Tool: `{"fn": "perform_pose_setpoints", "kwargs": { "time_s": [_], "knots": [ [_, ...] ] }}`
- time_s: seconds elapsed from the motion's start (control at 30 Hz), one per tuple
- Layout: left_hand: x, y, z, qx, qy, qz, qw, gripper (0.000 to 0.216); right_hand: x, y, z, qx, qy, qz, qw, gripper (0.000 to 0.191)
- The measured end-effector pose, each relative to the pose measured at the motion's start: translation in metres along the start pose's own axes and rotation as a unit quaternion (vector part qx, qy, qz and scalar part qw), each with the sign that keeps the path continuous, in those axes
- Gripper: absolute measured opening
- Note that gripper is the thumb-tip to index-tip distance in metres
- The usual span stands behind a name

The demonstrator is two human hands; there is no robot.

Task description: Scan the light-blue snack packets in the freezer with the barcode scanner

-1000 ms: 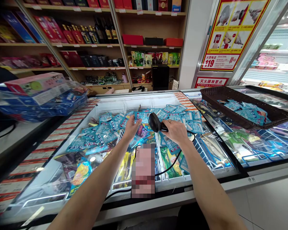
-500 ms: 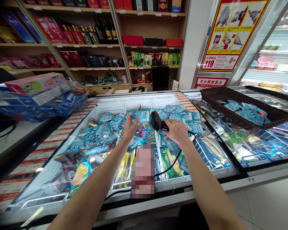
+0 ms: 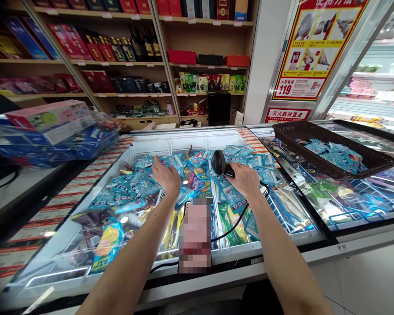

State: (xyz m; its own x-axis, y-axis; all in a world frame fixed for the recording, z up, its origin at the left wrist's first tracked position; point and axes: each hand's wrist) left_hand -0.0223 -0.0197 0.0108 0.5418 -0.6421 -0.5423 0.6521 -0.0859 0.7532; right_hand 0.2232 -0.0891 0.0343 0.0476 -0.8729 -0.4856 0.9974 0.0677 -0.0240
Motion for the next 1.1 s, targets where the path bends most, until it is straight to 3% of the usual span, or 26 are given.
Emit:
{"fn": "perform_pose_setpoints", "kwargs": {
  "time_s": [0.13, 0.27, 0.33, 0.5, 0.57, 0.77, 0.87, 1.0, 1.1],
  "knots": [
    [0.000, 0.001, -0.001, -0.029, -0.016, -0.067, 0.997, 0.062, -0.001, 0.002, 0.001, 0.009, -0.002, -0.021, 1.000, 0.038],
    [0.002, -0.005, -0.008, -0.049, -0.131, -0.206, 0.969, 0.039, -0.001, 0.004, 0.002, 0.002, 0.011, -0.033, 0.999, 0.043],
    [0.004, -0.010, -0.012, -0.065, -0.166, -0.243, 0.954, 0.029, -0.001, 0.005, 0.003, 0.002, 0.014, -0.033, 0.999, 0.043],
    [0.004, -0.018, -0.019, -0.080, -0.139, -0.223, 0.962, 0.037, -0.001, 0.005, 0.003, 0.001, 0.009, -0.034, 0.999, 0.042],
    [0.004, -0.017, -0.020, -0.083, -0.133, -0.246, 0.956, 0.037, -0.001, 0.006, 0.004, 0.000, 0.008, -0.036, 0.999, 0.042],
    [0.006, -0.004, -0.020, -0.064, -0.270, -0.384, 0.881, 0.032, -0.002, 0.004, 0.005, 0.005, -0.004, -0.042, 0.999, 0.040],
    [0.008, 0.000, -0.021, -0.064, -0.313, -0.415, 0.851, 0.036, -0.002, 0.002, 0.005, 0.008, -0.010, -0.041, 0.999, 0.042],
    [0.008, 0.003, -0.027, -0.078, -0.341, -0.412, 0.841, 0.042, -0.002, 0.002, 0.005, 0.014, -0.017, -0.040, 0.999, 0.042],
    [0.011, 0.005, -0.035, -0.081, -0.338, -0.383, 0.856, 0.046, -0.003, 0.003, 0.004, 0.009, -0.010, -0.034, 0.999, 0.041]
  ]
}}
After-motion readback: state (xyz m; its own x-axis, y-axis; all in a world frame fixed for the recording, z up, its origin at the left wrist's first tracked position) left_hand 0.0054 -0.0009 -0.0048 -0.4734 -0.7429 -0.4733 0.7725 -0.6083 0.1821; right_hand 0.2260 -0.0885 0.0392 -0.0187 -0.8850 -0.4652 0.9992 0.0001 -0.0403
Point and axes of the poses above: each hand's wrist, its own x-axis away from the middle knuckle, its own z-axis out of the back of the hand, y = z × x
